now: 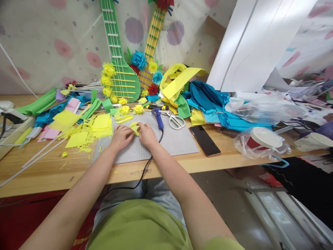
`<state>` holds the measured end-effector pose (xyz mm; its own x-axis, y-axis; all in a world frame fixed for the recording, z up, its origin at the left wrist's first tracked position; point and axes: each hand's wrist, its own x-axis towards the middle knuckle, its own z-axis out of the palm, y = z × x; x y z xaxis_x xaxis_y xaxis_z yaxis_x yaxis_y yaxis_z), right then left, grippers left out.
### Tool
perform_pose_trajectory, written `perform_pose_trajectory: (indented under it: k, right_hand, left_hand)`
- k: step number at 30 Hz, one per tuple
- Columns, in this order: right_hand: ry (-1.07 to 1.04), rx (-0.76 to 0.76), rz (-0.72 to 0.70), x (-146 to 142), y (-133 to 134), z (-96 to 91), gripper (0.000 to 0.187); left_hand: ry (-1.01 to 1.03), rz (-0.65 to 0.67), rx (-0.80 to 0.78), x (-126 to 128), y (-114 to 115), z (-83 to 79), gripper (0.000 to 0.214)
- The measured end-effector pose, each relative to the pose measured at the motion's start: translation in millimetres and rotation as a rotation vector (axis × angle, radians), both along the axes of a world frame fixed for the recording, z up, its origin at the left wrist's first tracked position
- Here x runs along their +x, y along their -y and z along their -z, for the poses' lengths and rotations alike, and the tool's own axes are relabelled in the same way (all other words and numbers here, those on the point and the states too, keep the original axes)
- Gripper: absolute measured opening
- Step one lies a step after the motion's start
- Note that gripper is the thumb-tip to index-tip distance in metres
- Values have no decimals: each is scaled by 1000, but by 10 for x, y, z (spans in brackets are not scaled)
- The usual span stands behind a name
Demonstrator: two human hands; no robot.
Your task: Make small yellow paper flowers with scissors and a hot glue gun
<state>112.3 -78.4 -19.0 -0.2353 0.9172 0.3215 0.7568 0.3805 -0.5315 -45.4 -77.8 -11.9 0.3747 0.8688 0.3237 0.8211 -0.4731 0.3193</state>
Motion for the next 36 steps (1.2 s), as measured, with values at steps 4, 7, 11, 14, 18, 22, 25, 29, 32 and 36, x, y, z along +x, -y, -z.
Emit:
perform_pose_trajectory:
  k: [4, 7, 11, 14, 18, 22, 25, 29, 32, 36]
  right_hand:
    - [-65, -26, 49, 17, -7, 19, 43]
    - [-130, -109, 68, 37, -22, 34, 44]
    - [-165, -183, 106, 51, -44, 38, 35]
    - [-146, -171, 99, 51, -46, 32, 28]
    - [-132, -147, 52, 54, -40, 39, 30]
    - [-118, -131, 44, 56, -56, 72, 31]
    - [-110, -137, 51, 52, -60, 80, 32]
    - [-104, -148, 55, 44, -44, 58, 32]
    - [-101, -146, 58, 40, -39, 50, 32]
    - [-106, -144, 54, 41, -52, 69, 32]
  left_hand:
    - [3, 0, -23, 37, -5, 26, 23]
    - [62, -44, -51, 75, -18, 42, 27]
    - [112, -116, -114, 120, -29, 39, 32]
    - [142, -158, -150, 145, -37, 40, 31]
    - [161, -201, -170, 163, -50, 55, 30]
    - [184, -218, -176, 159, -64, 69, 31]
    - [203, -221, -187, 153, -72, 76, 30]
    - [182, -226, -177, 165, -63, 67, 29]
    - [142, -226, -134, 186, -45, 45, 28]
    - [90, -221, -88, 199, -35, 31, 27]
